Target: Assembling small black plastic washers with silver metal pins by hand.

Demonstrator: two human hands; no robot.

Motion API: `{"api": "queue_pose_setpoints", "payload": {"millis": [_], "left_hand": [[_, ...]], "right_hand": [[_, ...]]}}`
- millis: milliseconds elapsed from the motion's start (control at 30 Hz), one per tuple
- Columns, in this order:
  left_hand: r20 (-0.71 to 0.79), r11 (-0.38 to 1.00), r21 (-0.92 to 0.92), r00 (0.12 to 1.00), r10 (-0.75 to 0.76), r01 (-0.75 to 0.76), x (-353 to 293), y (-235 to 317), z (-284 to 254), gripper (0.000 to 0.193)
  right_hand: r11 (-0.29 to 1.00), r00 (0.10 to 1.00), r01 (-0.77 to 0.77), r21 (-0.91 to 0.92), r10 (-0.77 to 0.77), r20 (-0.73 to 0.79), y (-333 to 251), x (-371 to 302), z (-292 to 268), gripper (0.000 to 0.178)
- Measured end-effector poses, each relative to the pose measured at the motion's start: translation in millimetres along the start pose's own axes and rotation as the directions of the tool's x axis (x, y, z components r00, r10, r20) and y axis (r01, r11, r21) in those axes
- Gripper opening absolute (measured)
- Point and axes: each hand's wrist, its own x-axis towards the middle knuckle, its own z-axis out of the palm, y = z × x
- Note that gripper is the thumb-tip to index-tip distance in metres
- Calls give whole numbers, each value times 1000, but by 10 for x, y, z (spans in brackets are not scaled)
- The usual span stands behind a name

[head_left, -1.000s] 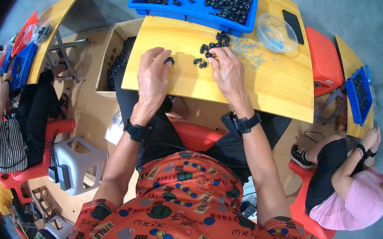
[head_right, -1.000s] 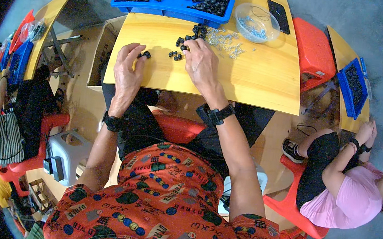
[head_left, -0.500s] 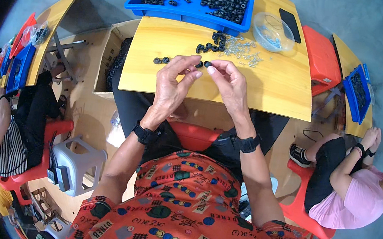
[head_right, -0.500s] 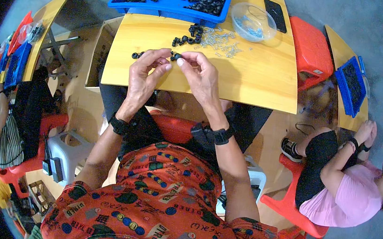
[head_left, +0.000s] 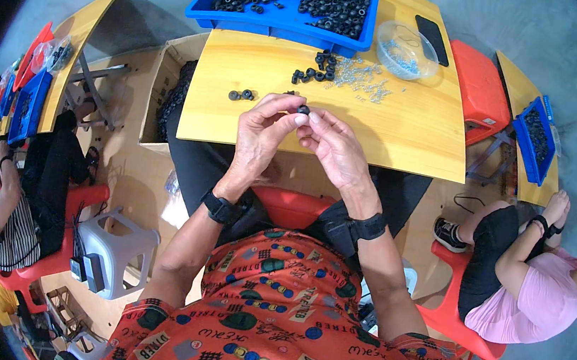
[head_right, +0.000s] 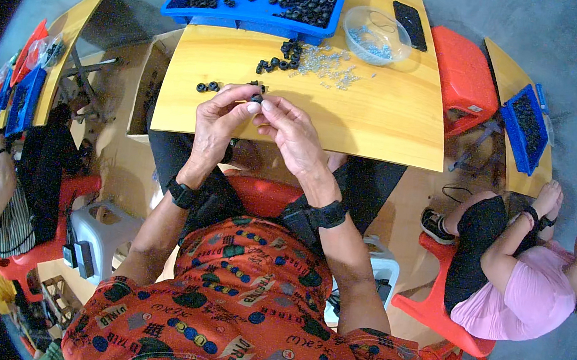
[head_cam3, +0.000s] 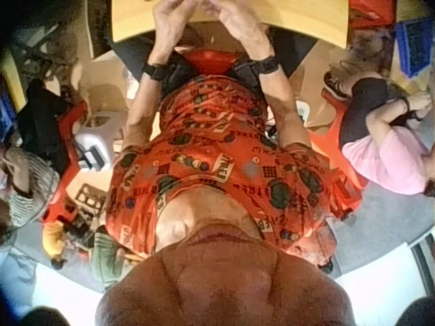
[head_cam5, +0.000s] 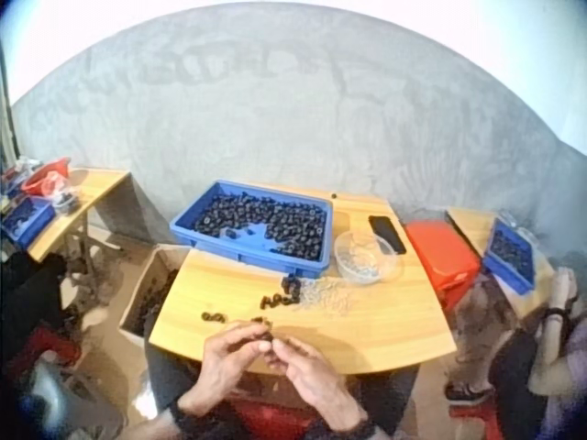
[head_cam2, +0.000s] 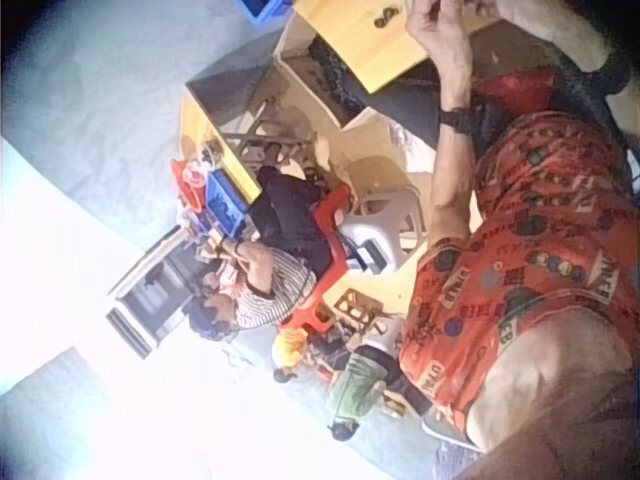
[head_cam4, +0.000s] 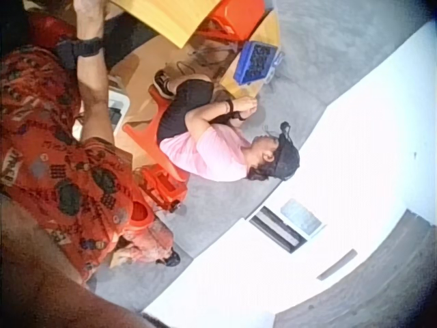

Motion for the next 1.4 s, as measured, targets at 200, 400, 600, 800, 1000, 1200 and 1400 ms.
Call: {"api": "queue_pose_setpoints", "payload": {"millis": [200,400,600,800,1000,1200,1400], "left_hand": [[6,994,-46,995,-102,102,-42,12,-96,22],[-15,971,-68,973,-229,227,-95,10,-85,21],[-10,978,-24,979,-206,205,-117,31,-35,22],[50,977,-44,978,-204,207,-114,59,-60,23],[62,943,-136,953,-298,303,-179,84,-44,24],[60,995,-28,993,-98,100,-189,50,-45,24],[70,989,142,996,-59,49,-236,120,-34,23]], "right_hand": [[815,977,112,-568,-194,-85,-143,-17,3,20],[87,712,114,-990,-702,20,-465,104,-436,12],[-124,754,53,-991,-646,121,-425,167,-530,9],[343,841,159,-926,-539,-56,-362,24,-226,11],[687,936,245,-684,-351,-18,-251,-180,147,9],[571,913,277,-772,-407,26,-264,-203,226,9],[486,906,260,-834,-421,37,-252,-231,269,9]]}}
